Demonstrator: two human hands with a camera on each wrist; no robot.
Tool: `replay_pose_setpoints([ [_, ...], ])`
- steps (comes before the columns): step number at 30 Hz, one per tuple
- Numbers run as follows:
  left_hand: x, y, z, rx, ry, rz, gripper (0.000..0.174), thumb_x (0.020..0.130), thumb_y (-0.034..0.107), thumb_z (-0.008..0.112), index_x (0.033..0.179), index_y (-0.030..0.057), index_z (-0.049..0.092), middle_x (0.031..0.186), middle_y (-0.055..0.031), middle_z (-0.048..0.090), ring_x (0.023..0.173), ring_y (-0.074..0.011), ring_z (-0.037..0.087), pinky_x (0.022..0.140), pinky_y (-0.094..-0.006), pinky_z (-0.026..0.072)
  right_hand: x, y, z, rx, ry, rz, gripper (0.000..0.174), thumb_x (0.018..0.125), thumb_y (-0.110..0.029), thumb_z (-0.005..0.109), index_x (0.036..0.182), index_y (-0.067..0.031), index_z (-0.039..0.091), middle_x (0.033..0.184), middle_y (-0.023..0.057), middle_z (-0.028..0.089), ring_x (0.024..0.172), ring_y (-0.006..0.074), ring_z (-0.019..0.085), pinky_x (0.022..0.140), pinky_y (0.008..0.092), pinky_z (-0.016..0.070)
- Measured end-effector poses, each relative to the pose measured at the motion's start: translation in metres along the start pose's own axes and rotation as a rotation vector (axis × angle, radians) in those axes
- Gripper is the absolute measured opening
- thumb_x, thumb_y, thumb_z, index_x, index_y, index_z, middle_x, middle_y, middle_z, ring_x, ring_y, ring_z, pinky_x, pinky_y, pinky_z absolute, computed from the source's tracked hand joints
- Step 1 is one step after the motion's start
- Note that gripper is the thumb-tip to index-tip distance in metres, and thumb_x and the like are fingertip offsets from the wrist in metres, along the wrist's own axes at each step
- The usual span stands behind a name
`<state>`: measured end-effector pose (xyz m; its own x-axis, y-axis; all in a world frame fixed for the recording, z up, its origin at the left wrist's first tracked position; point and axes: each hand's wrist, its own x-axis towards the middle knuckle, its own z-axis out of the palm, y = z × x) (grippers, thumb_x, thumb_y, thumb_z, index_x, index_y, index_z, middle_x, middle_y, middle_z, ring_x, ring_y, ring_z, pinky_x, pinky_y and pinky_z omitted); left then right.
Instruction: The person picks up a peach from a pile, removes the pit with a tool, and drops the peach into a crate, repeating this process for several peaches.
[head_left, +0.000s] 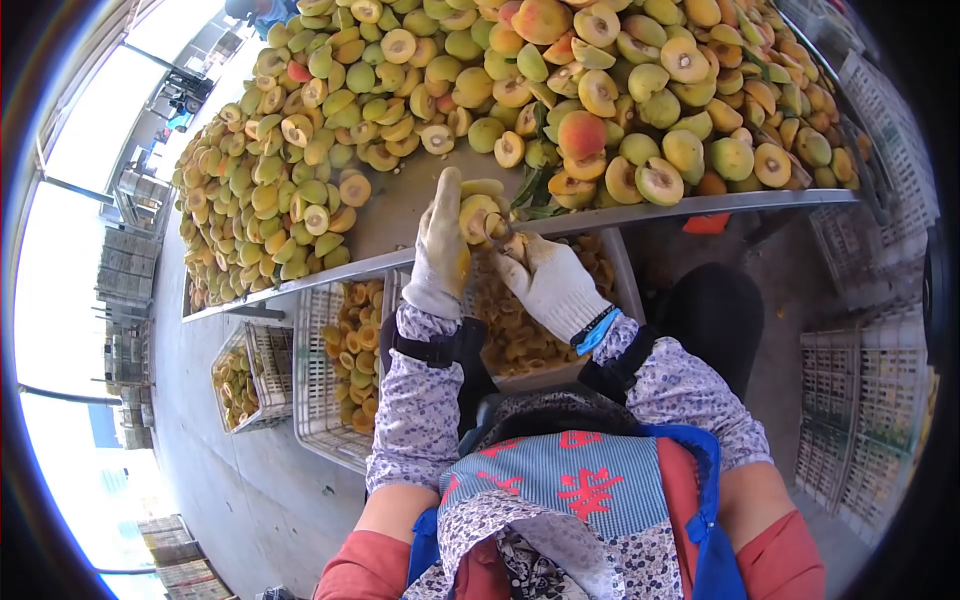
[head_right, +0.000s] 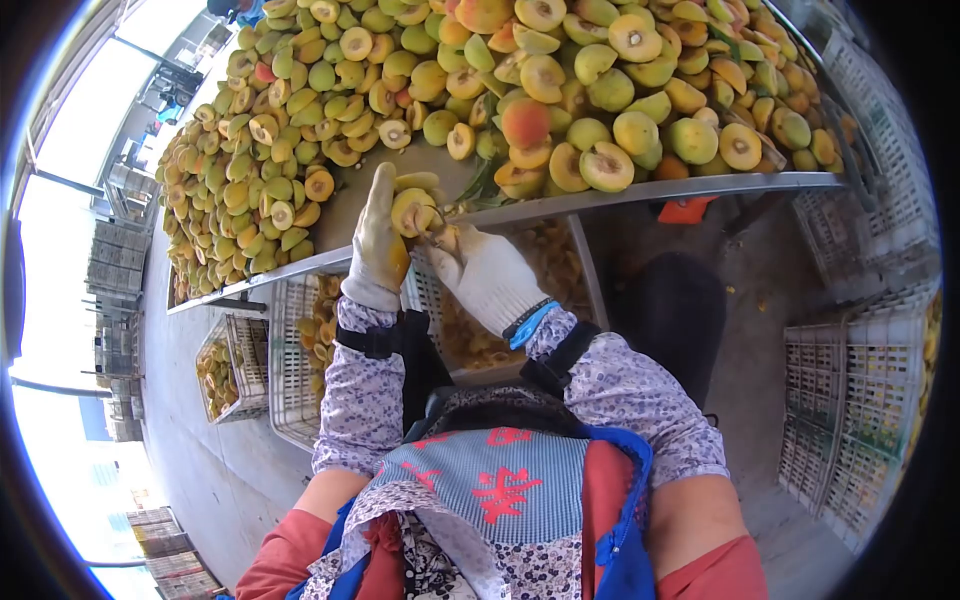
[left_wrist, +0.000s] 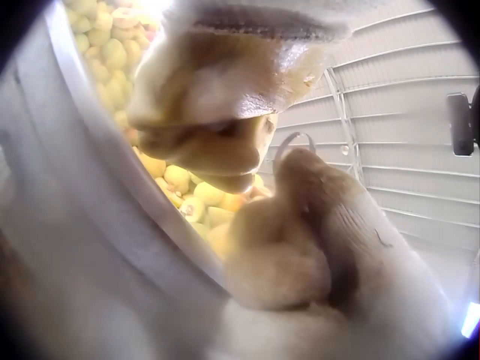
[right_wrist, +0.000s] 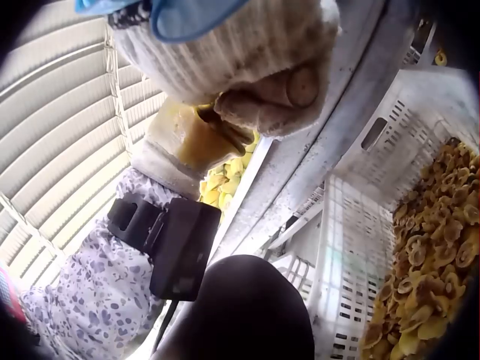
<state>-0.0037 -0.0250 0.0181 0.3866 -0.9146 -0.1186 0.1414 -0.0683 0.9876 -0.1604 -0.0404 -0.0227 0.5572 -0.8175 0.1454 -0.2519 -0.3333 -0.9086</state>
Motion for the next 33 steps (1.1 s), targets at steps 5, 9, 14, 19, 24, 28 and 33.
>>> replay_pose_setpoints([
  [5, -0.011, -0.014, 0.009, -0.014, 0.072, 0.055, 0.067, 0.107, 0.051, 0.03, 0.098, -0.0028, 0.068, 0.086, -0.0121, 0.07, 0.075, -0.0172, 0.064, 0.072, -0.0284, 0.0522, -0.004, -0.005, 0.002, -0.051, -0.066, 0.043, 0.034, 0.097, -0.032, 0.059, 0.111, -0.0003, 0.061, 0.088, 0.0272, 0.067, 0.087, 0.0468, 0.064, 0.073, 0.0507, 0.0525],
  [9, -0.02, -0.02, 0.02, -0.072, 0.094, 0.141, 0.069, 0.106, 0.055, 0.03, 0.09, -0.0011, 0.067, 0.078, -0.012, 0.065, 0.07, -0.0189, 0.06, 0.068, -0.031, 0.0502, -0.008, 0.011, 0.02, 0.126, -0.077, 0.06, 0.033, 0.097, -0.029, 0.059, 0.107, 0.0018, 0.062, 0.087, 0.0274, 0.067, 0.088, 0.047, 0.065, 0.075, 0.0485, 0.0528],
  [14, -0.023, -0.026, 0.014, -0.156, 0.045, 0.069, 0.066, 0.104, 0.06, 0.036, 0.09, 0.0009, 0.063, 0.079, -0.0147, 0.064, 0.074, -0.0228, 0.059, 0.071, -0.0337, 0.0501, -0.01, 0.012, 0.022, 0.268, -0.155, 0.096, 0.029, 0.098, -0.026, 0.059, 0.103, 0.0028, 0.062, 0.088, 0.0259, 0.068, 0.088, 0.0438, 0.066, 0.075, 0.0442, 0.0529],
  [19, -0.025, -0.031, 0.011, -0.256, 0.102, 0.033, 0.063, 0.103, 0.059, 0.039, 0.087, 0.0028, 0.062, 0.077, -0.0157, 0.064, 0.07, -0.0249, 0.06, 0.069, -0.0357, 0.051, -0.014, 0.008, 0.023, 0.15, -0.166, 0.141, 0.032, 0.096, -0.029, 0.061, 0.105, 0.0022, 0.062, 0.092, 0.027, 0.068, 0.092, 0.0465, 0.065, 0.077, 0.0463, 0.0532],
  [24, -0.032, -0.022, 0.019, -0.411, 0.159, 0.033, 0.061, 0.103, 0.059, 0.04, 0.086, 0.0037, 0.061, 0.079, -0.0162, 0.065, 0.07, -0.0258, 0.061, 0.068, -0.0367, 0.0516, -0.018, 0.014, 0.04, 0.184, -0.084, 0.105, 0.037, 0.094, -0.033, 0.062, 0.111, -0.0002, 0.06, 0.095, 0.0272, 0.068, 0.094, 0.0476, 0.064, 0.077, 0.047, 0.0534],
  [28, -0.036, -0.024, 0.019, -0.412, 0.151, 0.047, 0.062, 0.103, 0.059, 0.039, 0.088, 0.0036, 0.061, 0.08, -0.0165, 0.065, 0.07, -0.0259, 0.061, 0.069, -0.0363, 0.0515, -0.021, 0.011, 0.04, 0.196, -0.065, 0.09, 0.037, 0.094, -0.033, 0.062, 0.112, -0.0009, 0.059, 0.096, 0.0276, 0.068, 0.094, 0.048, 0.064, 0.077, 0.047, 0.0535],
  [33, -0.039, -0.025, 0.019, -0.4, 0.146, 0.076, 0.064, 0.104, 0.058, 0.037, 0.087, 0.0024, 0.062, 0.079, -0.017, 0.065, 0.07, -0.0254, 0.061, 0.069, -0.0354, 0.0512, -0.023, 0.01, 0.04, 0.213, -0.073, 0.081, 0.036, 0.095, -0.032, 0.061, 0.111, -0.0007, 0.06, 0.095, 0.0269, 0.068, 0.094, 0.0473, 0.065, 0.077, 0.0464, 0.0535],
])
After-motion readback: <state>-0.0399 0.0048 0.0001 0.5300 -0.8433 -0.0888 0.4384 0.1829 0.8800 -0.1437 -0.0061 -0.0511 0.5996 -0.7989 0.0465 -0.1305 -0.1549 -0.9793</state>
